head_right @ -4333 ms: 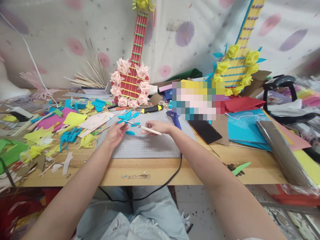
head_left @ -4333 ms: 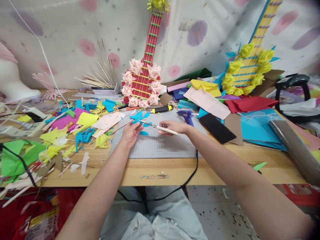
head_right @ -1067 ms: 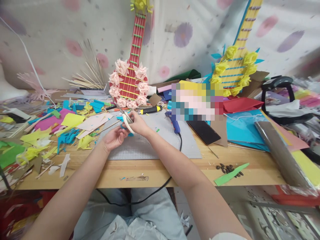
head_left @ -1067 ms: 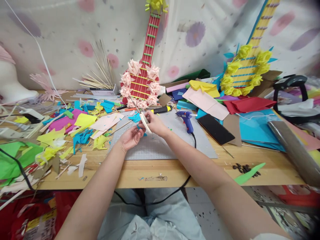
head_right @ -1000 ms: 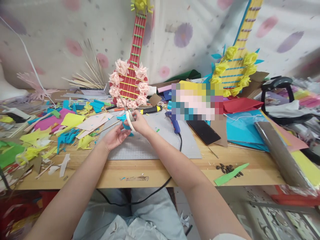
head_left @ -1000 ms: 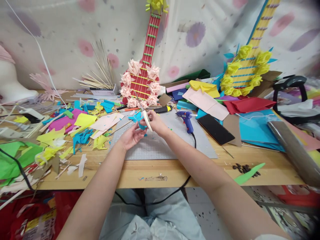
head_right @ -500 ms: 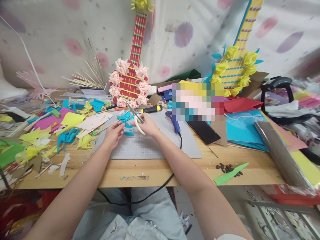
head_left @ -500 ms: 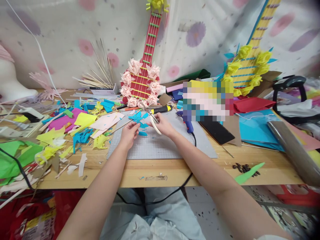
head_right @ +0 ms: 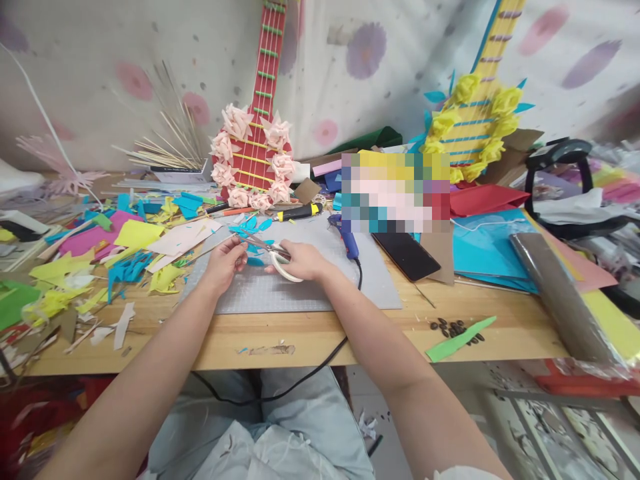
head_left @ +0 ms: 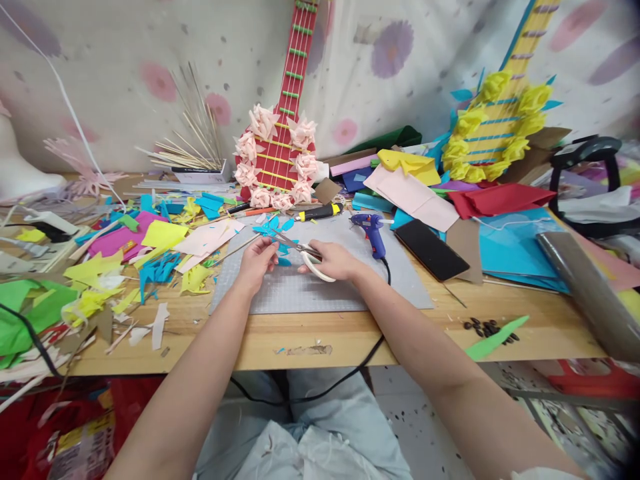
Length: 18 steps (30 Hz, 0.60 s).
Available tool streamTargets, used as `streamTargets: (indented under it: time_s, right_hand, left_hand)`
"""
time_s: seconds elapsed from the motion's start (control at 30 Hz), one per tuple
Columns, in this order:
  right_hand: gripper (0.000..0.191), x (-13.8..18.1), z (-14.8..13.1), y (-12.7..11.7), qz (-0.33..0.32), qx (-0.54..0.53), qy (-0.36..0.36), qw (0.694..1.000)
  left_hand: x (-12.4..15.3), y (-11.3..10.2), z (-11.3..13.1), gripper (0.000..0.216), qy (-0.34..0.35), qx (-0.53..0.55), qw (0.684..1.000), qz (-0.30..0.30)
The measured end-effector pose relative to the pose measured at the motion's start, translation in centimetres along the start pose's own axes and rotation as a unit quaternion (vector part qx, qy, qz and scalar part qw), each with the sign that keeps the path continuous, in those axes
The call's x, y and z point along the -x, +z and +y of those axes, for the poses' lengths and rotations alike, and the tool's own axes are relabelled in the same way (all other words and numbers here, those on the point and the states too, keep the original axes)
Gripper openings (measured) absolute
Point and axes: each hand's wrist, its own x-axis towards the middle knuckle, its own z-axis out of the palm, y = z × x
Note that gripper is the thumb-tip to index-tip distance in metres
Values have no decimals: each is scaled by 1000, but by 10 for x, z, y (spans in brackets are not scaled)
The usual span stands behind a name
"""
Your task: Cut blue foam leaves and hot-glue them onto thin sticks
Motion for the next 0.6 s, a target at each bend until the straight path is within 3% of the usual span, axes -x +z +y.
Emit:
streamTargets:
  time_s: [0.6]
  right_hand:
    - [52, -4, -1, 6, 22, 18, -2, 1000]
  left_hand:
    - [-1, -1, -1, 21, 2, -13, 1000, -9]
